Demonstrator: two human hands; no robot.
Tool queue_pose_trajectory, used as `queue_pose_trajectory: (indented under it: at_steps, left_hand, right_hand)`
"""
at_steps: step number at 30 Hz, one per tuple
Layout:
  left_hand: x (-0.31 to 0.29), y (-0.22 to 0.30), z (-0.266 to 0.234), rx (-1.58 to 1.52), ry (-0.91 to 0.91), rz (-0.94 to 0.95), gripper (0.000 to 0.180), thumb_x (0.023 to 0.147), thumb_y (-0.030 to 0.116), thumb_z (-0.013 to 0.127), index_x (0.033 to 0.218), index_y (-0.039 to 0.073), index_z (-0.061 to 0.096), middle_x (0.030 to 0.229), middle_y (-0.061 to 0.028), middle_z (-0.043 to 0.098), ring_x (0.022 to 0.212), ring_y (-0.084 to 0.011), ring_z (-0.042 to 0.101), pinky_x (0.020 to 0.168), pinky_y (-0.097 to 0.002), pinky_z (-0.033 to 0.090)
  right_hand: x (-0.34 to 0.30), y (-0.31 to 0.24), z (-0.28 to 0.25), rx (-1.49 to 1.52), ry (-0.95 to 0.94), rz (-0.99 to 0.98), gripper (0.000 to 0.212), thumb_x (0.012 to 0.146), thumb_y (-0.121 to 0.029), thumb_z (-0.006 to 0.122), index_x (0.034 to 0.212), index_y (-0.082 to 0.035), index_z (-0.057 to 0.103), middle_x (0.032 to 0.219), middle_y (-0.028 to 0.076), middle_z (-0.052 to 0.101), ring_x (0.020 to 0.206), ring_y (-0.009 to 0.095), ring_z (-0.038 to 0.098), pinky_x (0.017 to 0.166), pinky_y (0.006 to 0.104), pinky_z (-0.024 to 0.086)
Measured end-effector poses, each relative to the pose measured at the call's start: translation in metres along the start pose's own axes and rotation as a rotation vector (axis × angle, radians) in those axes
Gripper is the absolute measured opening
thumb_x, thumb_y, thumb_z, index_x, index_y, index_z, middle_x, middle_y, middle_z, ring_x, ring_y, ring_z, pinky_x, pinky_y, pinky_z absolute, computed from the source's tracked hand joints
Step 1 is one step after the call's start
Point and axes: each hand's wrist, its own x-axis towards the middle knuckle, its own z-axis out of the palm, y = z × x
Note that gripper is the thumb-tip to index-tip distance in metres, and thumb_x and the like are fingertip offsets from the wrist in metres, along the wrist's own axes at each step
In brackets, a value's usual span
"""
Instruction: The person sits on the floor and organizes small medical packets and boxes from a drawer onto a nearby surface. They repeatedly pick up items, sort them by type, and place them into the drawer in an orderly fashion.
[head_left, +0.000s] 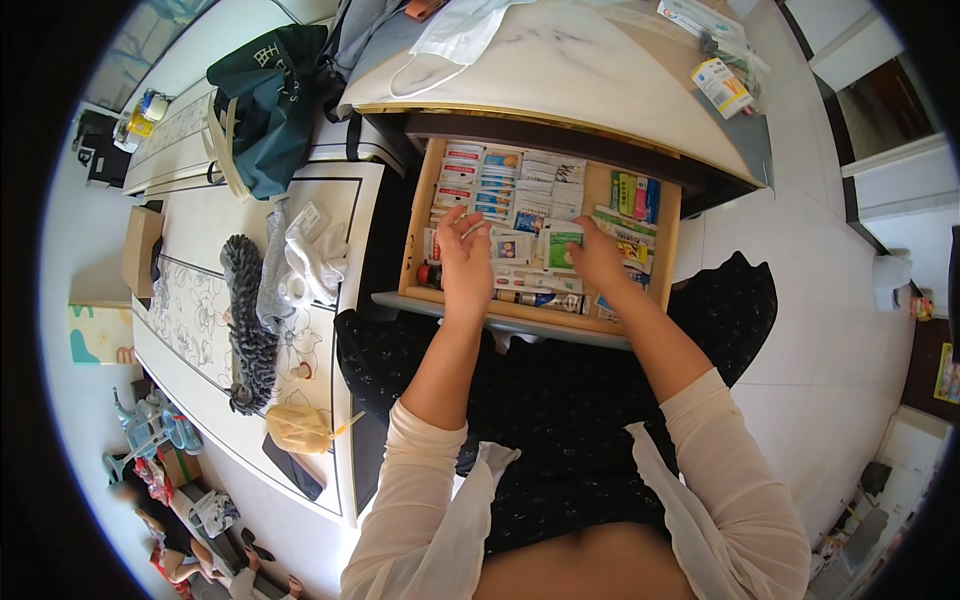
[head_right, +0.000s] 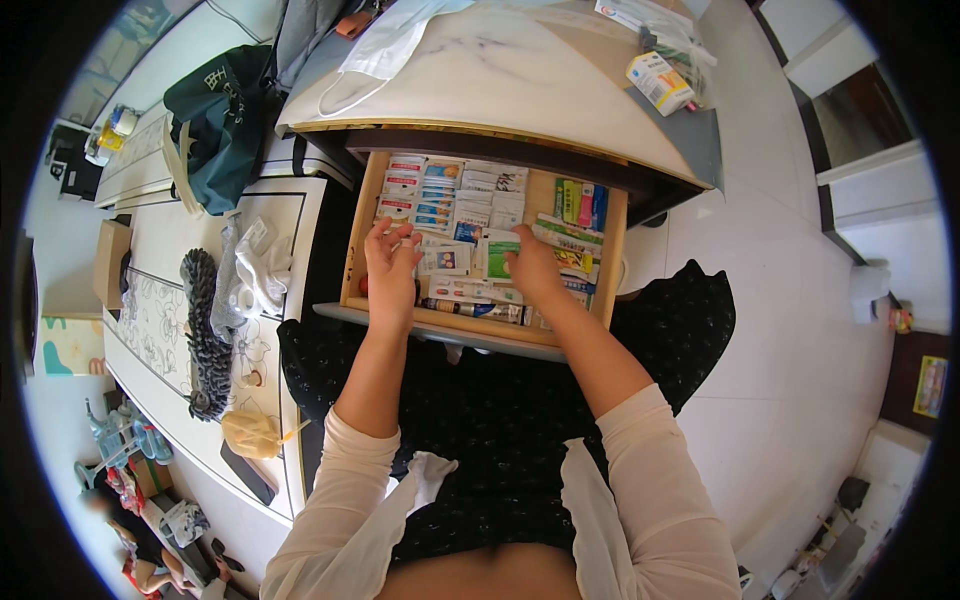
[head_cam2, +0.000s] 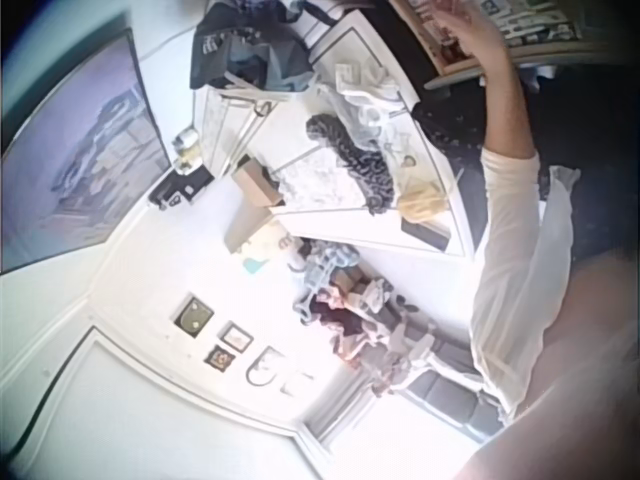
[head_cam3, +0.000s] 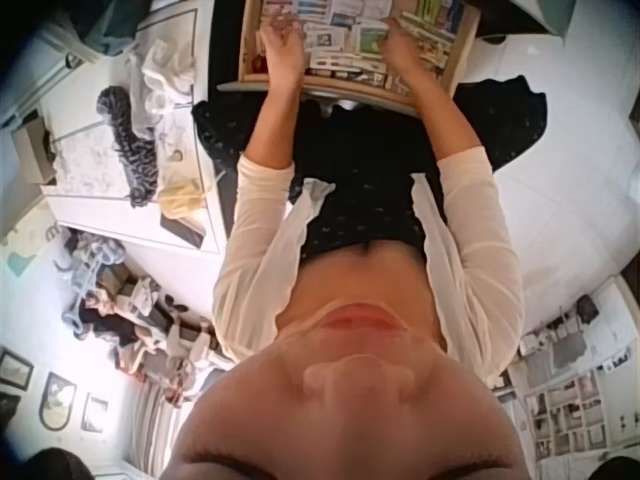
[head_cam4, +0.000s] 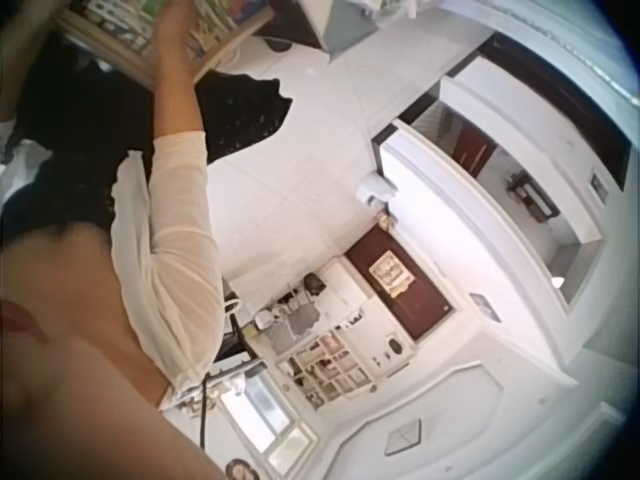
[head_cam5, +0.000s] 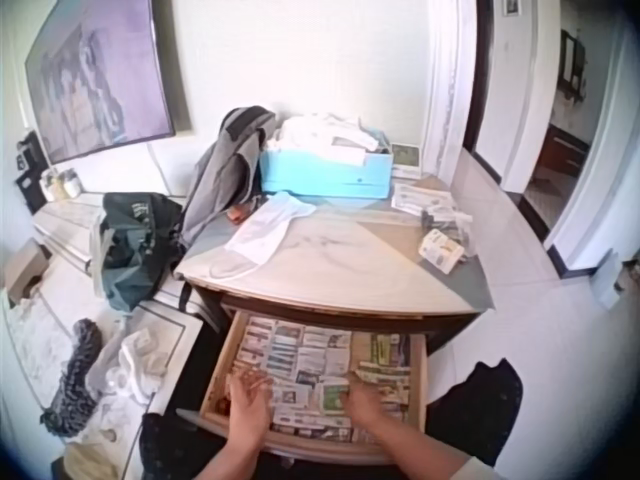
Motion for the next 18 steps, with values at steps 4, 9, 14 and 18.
queue_pose_trajectory:
  at_steps: [4,9,14,18]
  left_hand:
    - [-0.001,0.005,0.004,0.0,-0.014,-0.02,0.044,0.09,0.006,0.045,0.132,0.005,0.029,0.123,-0.0121,0.045,0.111,-0.0206,0.049,0.09,-0.0315,0.04]
    - [0.0,0.002,0.002,0.03,-0.022,-0.015,0.046,0.09,0.005,0.045,0.132,0.005,0.028,0.123,-0.0126,0.045,0.111,-0.021,0.049,0.09,-0.0309,0.04]
    - [0.001,-0.003,0.001,0.165,-0.055,0.048,0.042,0.089,0.005,0.047,0.129,0.003,0.035,0.117,-0.0129,0.05,0.108,-0.0213,0.051,0.088,-0.0318,0.042]
    - [0.009,-0.015,-0.01,0.819,-0.213,0.167,0.038,0.084,0.002,0.052,0.122,0.001,0.046,0.112,-0.0169,0.054,0.105,-0.0291,0.054,0.083,-0.0357,0.047]
  right_hand:
    - [0.001,0.005,0.012,-0.087,0.039,-0.083,0.039,0.08,-0.01,0.062,0.114,0.003,0.048,0.096,0.024,0.058,0.086,0.037,0.059,0.071,0.0418,0.049]
    - [-0.003,-0.01,0.011,-0.302,0.013,-0.077,0.041,0.079,-0.015,0.064,0.113,0.005,0.051,0.108,0.022,0.052,0.094,0.036,0.056,0.08,0.0399,0.048]
    - [-0.003,-0.006,0.01,-0.454,0.126,-0.203,0.036,0.076,-0.018,0.067,0.103,0.003,0.056,0.102,0.017,0.052,0.102,0.033,0.051,0.078,0.0378,0.05]
    - [-0.001,0.002,-0.001,-0.342,0.109,-0.239,0.038,0.075,-0.017,0.068,0.105,0.002,0.056,0.106,0.017,0.052,0.101,0.033,0.052,0.082,0.0373,0.049]
